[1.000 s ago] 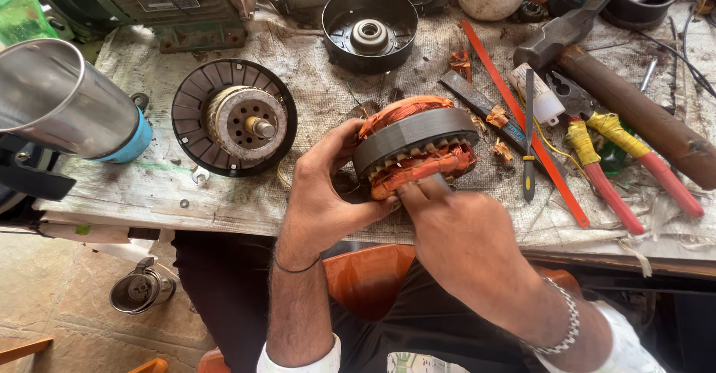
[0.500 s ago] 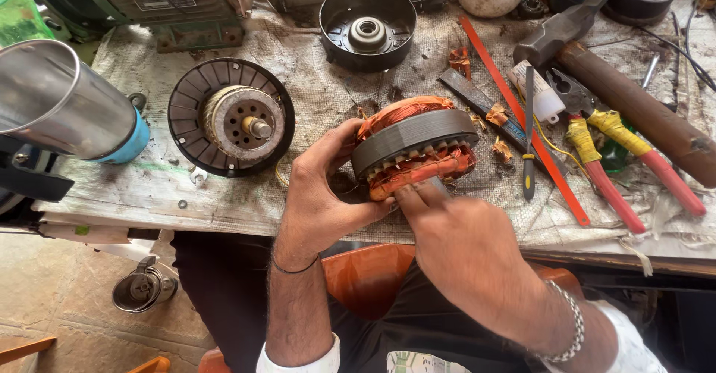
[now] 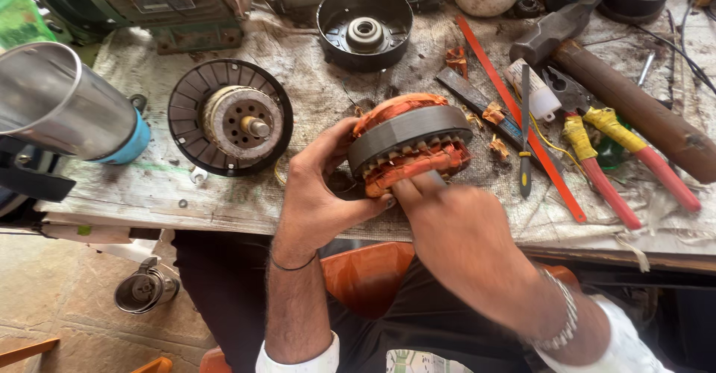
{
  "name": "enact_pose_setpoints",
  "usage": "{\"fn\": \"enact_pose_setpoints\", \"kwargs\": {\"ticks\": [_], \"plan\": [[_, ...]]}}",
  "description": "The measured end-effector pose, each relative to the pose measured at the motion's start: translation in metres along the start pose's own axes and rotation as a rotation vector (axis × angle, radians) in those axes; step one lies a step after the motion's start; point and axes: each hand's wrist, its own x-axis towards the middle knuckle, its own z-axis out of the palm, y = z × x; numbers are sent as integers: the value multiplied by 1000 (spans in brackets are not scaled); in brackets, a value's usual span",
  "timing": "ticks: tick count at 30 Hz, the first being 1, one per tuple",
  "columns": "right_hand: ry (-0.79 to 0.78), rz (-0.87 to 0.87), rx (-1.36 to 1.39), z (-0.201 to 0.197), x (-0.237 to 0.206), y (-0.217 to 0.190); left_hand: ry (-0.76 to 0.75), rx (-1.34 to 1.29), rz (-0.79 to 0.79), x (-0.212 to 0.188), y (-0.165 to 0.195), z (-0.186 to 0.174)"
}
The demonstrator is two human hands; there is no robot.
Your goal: The person holds an electric motor stator with copper windings on a workbench and works a dark metal ring component around its edge, pressing and seating it by hand while rotating the assembly. They occasionally use a small hand tool to help position the ring and turn the part to work different sections.
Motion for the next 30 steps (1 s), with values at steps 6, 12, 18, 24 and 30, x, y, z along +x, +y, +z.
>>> {"fn": "enact_pose_setpoints", "kwargs": {"ticks": [6, 12, 18, 24, 30], "plan": [[82, 27, -10, 0, 2, -1, 12, 41, 26, -1, 0, 0], [99, 25, -44, 5, 0, 0, -2, 67, 39, 1, 2, -2], [171, 4, 4, 0, 5, -3, 9, 36, 8, 0, 0, -1], [90, 26, -30, -3, 6, -5, -5, 86, 106, 0, 0, -2], [79, 20, -26, -4, 2, -6, 2, 126, 38, -1, 1, -3]]}}
